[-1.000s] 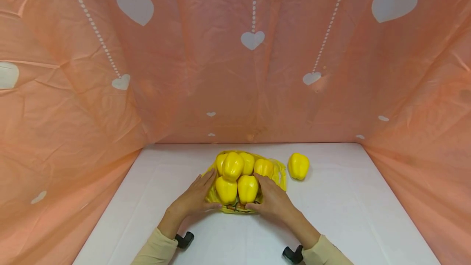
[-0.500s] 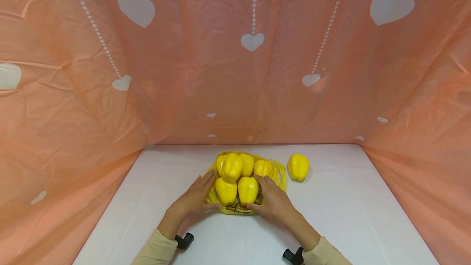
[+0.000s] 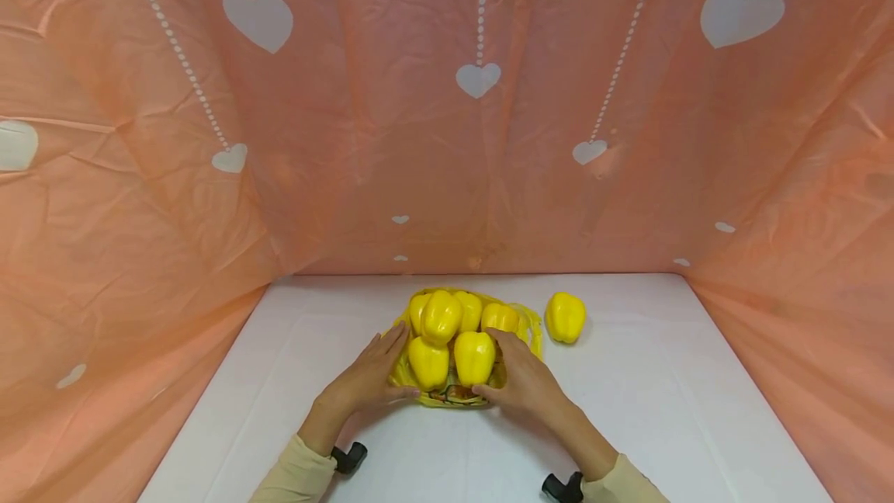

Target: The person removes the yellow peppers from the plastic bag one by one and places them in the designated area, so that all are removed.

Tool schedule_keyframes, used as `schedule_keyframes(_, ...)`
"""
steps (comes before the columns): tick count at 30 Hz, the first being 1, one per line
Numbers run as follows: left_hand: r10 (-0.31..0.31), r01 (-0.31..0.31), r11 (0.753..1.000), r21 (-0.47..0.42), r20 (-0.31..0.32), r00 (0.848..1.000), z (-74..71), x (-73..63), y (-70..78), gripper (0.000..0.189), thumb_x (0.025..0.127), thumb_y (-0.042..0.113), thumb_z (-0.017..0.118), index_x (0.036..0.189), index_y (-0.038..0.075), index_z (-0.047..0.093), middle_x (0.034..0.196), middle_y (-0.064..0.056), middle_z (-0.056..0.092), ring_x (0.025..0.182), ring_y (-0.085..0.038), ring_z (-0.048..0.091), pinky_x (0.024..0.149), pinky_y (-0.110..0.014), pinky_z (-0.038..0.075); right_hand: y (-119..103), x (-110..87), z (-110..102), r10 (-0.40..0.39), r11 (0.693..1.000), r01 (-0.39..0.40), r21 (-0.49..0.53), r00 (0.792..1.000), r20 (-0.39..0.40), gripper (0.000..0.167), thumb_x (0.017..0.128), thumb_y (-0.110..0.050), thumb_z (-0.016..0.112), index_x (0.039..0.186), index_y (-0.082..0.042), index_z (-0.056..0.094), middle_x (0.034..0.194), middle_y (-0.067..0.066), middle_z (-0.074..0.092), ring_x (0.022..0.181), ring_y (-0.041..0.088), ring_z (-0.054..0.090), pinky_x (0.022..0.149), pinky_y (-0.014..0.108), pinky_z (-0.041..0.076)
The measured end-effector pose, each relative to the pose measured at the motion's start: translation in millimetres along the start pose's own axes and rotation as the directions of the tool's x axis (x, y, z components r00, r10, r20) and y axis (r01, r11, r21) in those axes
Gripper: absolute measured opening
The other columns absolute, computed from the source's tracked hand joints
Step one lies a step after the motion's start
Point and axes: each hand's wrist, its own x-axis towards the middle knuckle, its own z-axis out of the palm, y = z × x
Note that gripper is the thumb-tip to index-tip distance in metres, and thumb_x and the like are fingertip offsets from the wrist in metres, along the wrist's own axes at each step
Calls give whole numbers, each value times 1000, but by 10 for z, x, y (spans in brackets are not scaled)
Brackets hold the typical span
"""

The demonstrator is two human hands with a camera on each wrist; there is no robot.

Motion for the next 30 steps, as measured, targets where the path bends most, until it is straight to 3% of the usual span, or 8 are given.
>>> schedule_keyframes(30,-12,12,1000,-12,0,1000,25,23,-9,116,90,52,84,169,-5,20,178,-20,15,165,-33,17,137,-48,11,129,-124,-197,-50,982,61,178,997,-62,96,86,-28,93,162,-11,37,152,23,55,135,44,59,112,66,51)
